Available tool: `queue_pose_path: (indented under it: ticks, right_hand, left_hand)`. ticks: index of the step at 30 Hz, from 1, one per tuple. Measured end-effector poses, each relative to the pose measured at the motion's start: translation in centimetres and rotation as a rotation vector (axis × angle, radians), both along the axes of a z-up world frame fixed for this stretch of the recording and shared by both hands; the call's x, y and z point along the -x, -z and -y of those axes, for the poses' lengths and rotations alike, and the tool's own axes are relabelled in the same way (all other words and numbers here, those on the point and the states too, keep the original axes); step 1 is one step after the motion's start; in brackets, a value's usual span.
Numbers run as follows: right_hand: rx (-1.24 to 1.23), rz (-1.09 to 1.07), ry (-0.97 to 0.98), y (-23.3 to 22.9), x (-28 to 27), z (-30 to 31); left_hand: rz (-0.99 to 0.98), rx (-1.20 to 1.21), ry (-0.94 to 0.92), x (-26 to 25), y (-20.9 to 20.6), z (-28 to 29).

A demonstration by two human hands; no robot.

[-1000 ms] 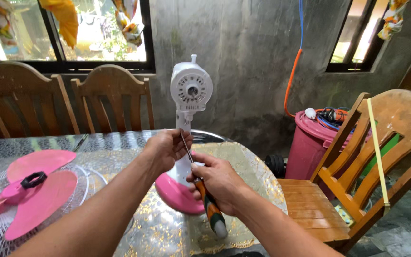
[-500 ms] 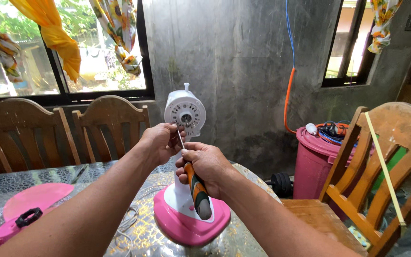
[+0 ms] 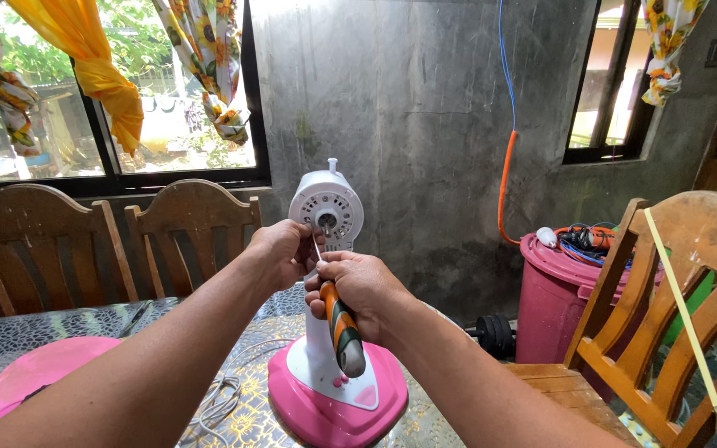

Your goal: The person uses a screwdriver to loosen and remove screws from the rear motor housing of a pink and white electric fan. The fan blades and front grille are already detached and placed on the table. The person continues to unscrew the housing throughout the clip.

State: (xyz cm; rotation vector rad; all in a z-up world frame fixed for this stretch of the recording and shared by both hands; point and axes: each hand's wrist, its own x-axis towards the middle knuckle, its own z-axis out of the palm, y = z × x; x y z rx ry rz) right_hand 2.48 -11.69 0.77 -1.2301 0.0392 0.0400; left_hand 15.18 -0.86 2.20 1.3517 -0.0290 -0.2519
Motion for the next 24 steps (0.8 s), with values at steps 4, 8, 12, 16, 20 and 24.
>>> queue_pose_path:
  ticks: [4, 8, 12, 16, 20, 24]
  right_hand:
    - [-0.025, 0.006, -0.028, -0.3, 0.0, -0.1]
    - [-0.042, -0.01, -0.014, -0.5, -0.3, -0.3]
    - [-0.094, -0.006, -0.013, -0.4, -0.7, -0.5]
    - [-0.184, -0.026, -0.047, -0.3, -1.5, -0.6]
    - [-0.31, -0.029, -0.07, -0.2, -2.2, -0.9]
    - [-0.365, -0.071, -0.01, 0.3, -2.6, -1.7]
  left_hand:
    - [-0.017, 0.011, -0.013, 0.2, -0.3, -0.1]
    - [0.01, -0.033, -0.022, -0.3, -0.3, -0.3]
    - [-0.006, 0.011, 0.025, -0.9, -0.3, -0.5]
    - [-0.03, -0.016, 0.019, -0.9, -0.2, -0.6]
    - [-0.01, -0.047, -0.001, -0.4, -0.2, -1.2]
    - [0.046, -0.066, -0.128, -0.3, -0.9, -1.7]
